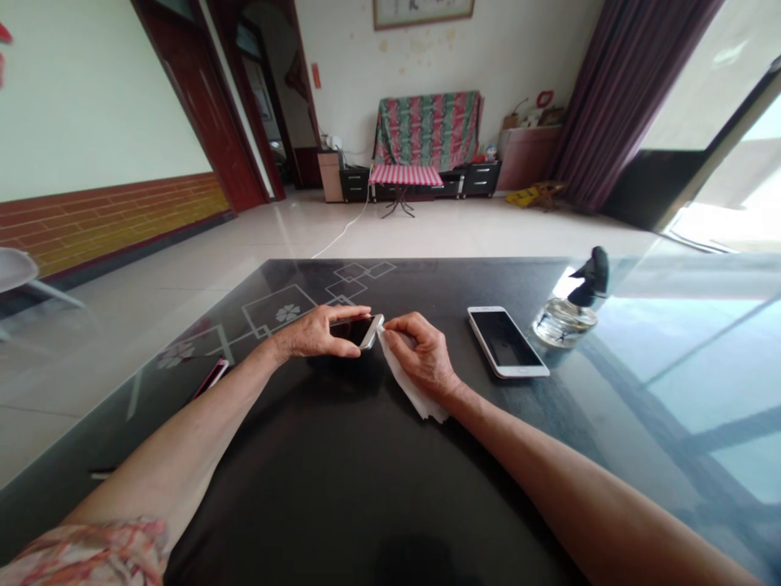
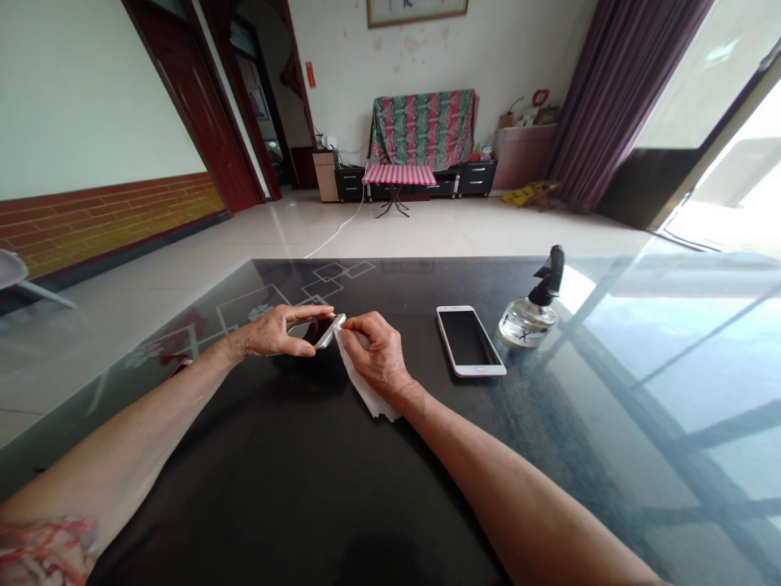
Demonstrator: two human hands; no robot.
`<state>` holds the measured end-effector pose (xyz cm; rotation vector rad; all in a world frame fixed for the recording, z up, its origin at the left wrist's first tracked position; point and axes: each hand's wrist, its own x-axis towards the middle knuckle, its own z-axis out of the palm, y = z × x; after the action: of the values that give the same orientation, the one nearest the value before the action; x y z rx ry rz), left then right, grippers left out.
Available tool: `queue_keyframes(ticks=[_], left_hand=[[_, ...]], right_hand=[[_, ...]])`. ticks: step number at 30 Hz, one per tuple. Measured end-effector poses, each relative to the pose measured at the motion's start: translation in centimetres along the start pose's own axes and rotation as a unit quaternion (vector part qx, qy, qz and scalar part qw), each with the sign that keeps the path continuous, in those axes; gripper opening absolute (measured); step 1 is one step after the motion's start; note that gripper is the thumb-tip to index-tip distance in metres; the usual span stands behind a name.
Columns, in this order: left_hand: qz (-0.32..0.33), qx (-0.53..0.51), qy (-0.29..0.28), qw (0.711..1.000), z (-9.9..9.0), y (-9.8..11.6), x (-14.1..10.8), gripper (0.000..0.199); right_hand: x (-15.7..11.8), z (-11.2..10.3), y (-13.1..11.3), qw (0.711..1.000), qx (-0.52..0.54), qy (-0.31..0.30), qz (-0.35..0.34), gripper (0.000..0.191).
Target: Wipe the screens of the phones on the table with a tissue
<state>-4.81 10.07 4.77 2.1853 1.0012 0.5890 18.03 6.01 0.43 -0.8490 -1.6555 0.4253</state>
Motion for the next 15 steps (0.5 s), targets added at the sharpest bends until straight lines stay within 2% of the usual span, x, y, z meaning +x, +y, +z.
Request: queue_keyframes(ticks=[9,15], left_hand=[[-0.008,-0.004,-0.003,1.0,0.09,0.18,0.0,0.079],[-0.013,-0.03,-0.016,0.999,0.52,0.45,-0.05,0.079]], right_hand=[[-0.42,0.37,-0.32,1.0,-0.006,-0.019,-0.021,0.01],[-0.17,0.26,0.25,1.0,-0.024,-0.005,-0.013,0.009]])
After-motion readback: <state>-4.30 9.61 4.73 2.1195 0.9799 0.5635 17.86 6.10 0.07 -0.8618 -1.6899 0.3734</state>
